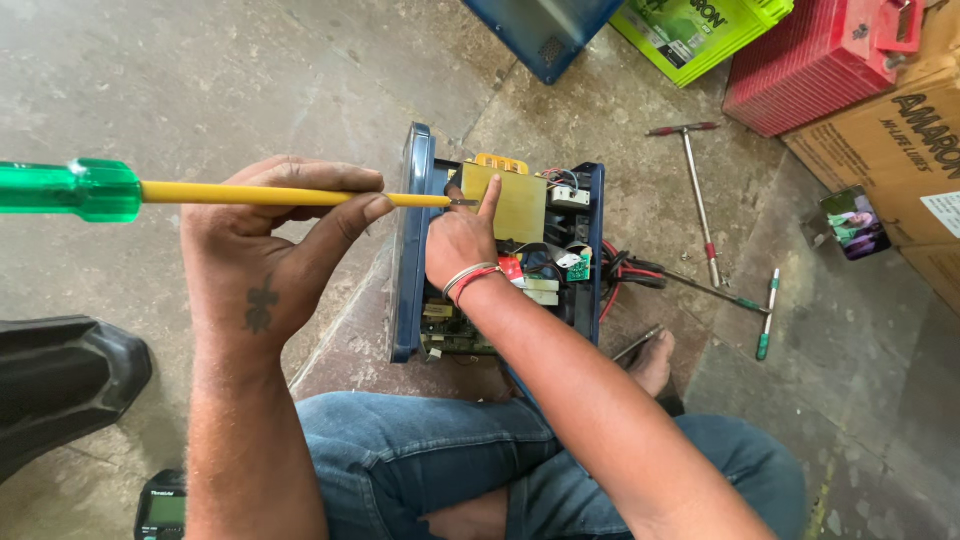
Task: The person uses a green-handled screwdriver to loosen and tighten screws on a circuit board inside an open electronic device. They then remove the circuit board from the casing, inspect it, and place it back inside.
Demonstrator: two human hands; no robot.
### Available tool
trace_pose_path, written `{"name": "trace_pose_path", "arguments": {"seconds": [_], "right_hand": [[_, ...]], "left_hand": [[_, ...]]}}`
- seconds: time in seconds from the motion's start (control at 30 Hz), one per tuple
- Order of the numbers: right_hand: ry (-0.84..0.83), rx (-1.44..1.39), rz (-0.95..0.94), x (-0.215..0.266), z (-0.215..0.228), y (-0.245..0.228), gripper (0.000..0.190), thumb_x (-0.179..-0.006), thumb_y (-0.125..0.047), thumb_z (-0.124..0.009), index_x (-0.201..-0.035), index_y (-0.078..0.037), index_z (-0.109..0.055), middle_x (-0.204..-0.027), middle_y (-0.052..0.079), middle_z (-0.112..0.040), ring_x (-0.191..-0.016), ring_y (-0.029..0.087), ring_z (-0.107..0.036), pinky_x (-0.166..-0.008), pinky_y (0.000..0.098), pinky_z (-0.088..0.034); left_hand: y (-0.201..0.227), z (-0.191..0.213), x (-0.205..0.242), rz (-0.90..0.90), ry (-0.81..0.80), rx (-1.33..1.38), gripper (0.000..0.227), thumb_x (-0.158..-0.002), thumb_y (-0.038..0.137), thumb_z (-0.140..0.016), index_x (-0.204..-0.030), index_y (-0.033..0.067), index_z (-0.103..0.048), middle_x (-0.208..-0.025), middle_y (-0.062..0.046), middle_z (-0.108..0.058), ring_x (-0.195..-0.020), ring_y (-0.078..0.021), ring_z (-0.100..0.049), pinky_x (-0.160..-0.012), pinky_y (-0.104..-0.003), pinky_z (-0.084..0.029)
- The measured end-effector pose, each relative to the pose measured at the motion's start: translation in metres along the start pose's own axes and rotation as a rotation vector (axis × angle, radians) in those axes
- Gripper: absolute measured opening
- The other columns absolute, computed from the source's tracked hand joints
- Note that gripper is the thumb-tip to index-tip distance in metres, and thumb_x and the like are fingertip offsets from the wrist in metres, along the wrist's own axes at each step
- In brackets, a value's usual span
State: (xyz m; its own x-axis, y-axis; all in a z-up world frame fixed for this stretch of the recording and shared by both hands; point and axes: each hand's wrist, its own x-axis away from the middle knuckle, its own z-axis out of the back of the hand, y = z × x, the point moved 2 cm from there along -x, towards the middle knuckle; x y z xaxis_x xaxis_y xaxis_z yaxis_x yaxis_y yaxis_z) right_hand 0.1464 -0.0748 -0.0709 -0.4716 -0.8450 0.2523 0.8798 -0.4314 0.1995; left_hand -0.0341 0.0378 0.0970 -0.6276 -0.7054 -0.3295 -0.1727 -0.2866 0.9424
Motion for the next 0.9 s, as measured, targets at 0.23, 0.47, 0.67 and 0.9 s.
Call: {"name": "trace_pose_path", "arguments": {"seconds": [0.23,0.47,0.67,0.9], "right_hand": [[0.027,-0.072,0.122,0.008,0.015,0.008,0.031,-0.086,-0.016,-0.056,-0.104,-0.007,-0.079,-0.105,0.013,-0.075,-0.138,0.036,-0.045,-0.111,0.0832,-0.002],[-0.194,-0.131,0.313,0.027,0.064,0.023,0.023,-0.087,-0.019,-0.061,-0.101,-0.010,-0.076,-0.116,0.010,-0.070,-0.138,0.031,-0.046,-0.115,0.0738,-0.015],[0.200,-0.715,0.405,0.121,0.109,0.054,0.025,-0.094,-0.017,-0.069,-0.116,-0.005,-0.070,-0.123,0.013,-0.069,-0.123,0.033,-0.062,-0.106,0.0437,-0.047],[0.098,-0.834,-0.068,0.178,0.063,0.105,0.026,-0.084,-0.019,-0.075,-0.108,-0.008,-0.074,-0.111,0.008,-0.074,-0.107,0.028,-0.070,-0.093,0.0374,-0.054]], "left_hand": [[-0.001,0.001,-0.001,-0.010,0.005,-0.114,0.016,-0.094,0.007,-0.086,-0.108,0.0052,-0.078,-0.102,-0.005,-0.076,-0.096,-0.0134,-0.073,-0.084,-0.026,-0.058],[-0.018,0.003,-0.006,0.107,0.124,-0.154,0.013,-0.107,0.011,-0.076,-0.118,0.0062,-0.075,-0.108,-0.005,-0.076,-0.100,-0.0131,-0.074,-0.087,-0.027,-0.060],[-0.059,0.009,-0.017,0.361,0.101,-0.386,0.021,-0.106,0.019,-0.065,-0.118,0.0041,-0.074,-0.092,-0.005,-0.075,-0.086,-0.0121,-0.072,-0.074,-0.027,-0.055],[-0.116,0.013,-0.015,0.727,0.091,-0.369,0.025,-0.104,0.023,-0.059,-0.118,0.0095,-0.075,-0.086,-0.006,-0.072,-0.075,-0.0146,-0.065,-0.066,-0.032,-0.053]]}}
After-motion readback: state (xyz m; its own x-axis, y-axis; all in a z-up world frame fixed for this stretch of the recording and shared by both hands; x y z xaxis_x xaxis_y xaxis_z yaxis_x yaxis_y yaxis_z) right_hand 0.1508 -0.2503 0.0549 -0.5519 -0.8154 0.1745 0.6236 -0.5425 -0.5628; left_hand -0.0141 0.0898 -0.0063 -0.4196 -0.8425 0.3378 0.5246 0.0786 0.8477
